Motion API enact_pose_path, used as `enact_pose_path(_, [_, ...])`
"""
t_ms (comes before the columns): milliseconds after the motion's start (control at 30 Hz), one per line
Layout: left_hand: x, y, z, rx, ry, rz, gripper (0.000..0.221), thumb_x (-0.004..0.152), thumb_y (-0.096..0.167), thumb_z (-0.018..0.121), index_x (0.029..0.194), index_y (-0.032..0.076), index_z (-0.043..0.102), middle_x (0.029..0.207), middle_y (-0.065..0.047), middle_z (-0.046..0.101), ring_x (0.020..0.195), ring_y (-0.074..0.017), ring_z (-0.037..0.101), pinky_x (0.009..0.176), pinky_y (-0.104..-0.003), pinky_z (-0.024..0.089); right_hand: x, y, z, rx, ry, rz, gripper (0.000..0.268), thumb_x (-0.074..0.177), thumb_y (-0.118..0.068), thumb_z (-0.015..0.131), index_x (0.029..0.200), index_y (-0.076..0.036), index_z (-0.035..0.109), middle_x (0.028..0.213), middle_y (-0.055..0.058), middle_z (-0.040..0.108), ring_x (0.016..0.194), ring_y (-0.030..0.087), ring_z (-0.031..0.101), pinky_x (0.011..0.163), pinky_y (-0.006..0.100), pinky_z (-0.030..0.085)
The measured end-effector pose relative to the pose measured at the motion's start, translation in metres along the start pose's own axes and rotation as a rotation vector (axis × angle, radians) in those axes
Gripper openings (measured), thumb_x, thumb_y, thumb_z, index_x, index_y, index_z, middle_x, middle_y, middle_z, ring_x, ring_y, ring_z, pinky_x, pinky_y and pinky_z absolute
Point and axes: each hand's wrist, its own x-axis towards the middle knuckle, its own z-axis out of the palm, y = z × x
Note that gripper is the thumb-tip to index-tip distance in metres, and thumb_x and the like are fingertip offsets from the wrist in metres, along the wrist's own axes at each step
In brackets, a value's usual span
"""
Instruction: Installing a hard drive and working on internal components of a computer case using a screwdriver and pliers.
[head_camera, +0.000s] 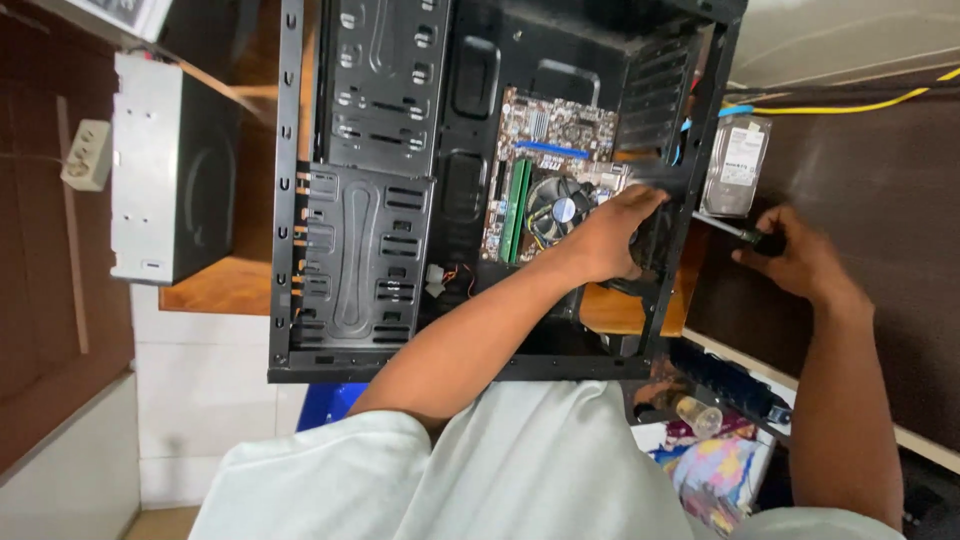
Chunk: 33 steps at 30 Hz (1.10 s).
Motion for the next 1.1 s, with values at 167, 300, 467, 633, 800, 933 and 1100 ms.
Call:
enact_pose_path(167, [-0.001,0.005,-0.001,0.000,-0.014,-0.008,0.118,0.067,0.013,0.098,0.160,0.005,0.027,0.169,-0.020,0.021,0.155,-0.0377,0.024,0.123,-0.043,0.030,0.013,0.021,0.009,-0.026,0.183,-0.305,0.043,0.083,-0.011,0.086,0.116,-0.005,0.059,0.120,0.014,0.056,0.107,0.031,0.054,0.086,0.044,0.045])
enact_pose_path(300, [0.004,-0.006,0.007,0.049,0.071,0.131,0.119,0.060,0.016,0.102,0.155,-0.001,0.033,0.160,-0.024,0.037,0.148,-0.0401,0.037,0.122,-0.044,0.033,0.007,0.011,0.003,-0.010,0.153,-0.285,0.033,0.088,-0.014,0.082,0.114,-0.004,0.064,0.120,0.015,0.059,0.110,0.033,0.056,0.089,0.048,0.045])
enact_pose_path(467, [0.006,-0.012,0.015,0.032,0.055,0.092,0.121,0.064,0.012,0.102,0.159,0.001,0.028,0.167,-0.021,0.027,0.157,-0.0387,0.022,0.127,-0.045,0.022,-0.007,-0.015,-0.013,0.011,0.056,-0.115,0.035,0.098,-0.012,0.070,0.133,-0.008,0.068,0.128,0.015,0.061,0.112,0.034,0.057,0.090,0.050,0.045])
enact_pose_path(633, [0.008,-0.004,0.012,0.051,0.049,0.054,0.118,0.065,0.008,0.100,0.159,0.001,0.029,0.166,-0.020,0.029,0.156,-0.0378,0.024,0.126,-0.044,0.025,-0.002,-0.017,-0.027,0.005,-0.001,-0.185,0.041,0.094,-0.013,0.071,0.134,-0.016,0.070,0.139,0.013,0.064,0.128,0.029,0.055,0.109,0.043,0.037])
enact_pose_path(800, [-0.004,0.017,-0.006,0.005,0.015,0.000,0.116,0.066,-0.002,0.095,0.160,0.002,0.026,0.166,-0.021,0.027,0.154,-0.0372,0.028,0.126,-0.040,0.027,0.037,0.036,-0.036,0.245,-0.336,-0.159,0.061,0.086,0.001,0.071,0.146,-0.008,0.062,0.124,0.018,0.074,0.110,0.023,0.065,0.105,0.032,0.041])
enact_pose_path(933, [0.010,-0.019,0.023,-0.006,0.130,0.174,0.118,0.061,0.014,0.101,0.156,0.000,0.034,0.159,-0.022,0.039,0.148,-0.0397,0.040,0.121,-0.042,0.037,0.086,0.095,-0.040,0.344,-0.443,-0.144,0.032,0.085,0.012,0.073,0.115,0.004,0.066,0.107,0.025,0.082,0.102,0.029,0.073,0.098,0.037,0.048])
enact_pose_path(1100, [0.007,-0.010,0.014,0.009,0.080,0.125,0.120,0.062,0.014,0.103,0.157,0.000,0.031,0.161,-0.021,0.036,0.151,-0.0379,0.035,0.121,-0.042,0.035,0.104,0.109,-0.040,0.278,-0.485,-0.152,0.031,0.087,0.008,0.075,0.119,0.007,0.076,0.098,0.021,0.081,0.097,0.024,0.070,0.094,0.029,0.043])
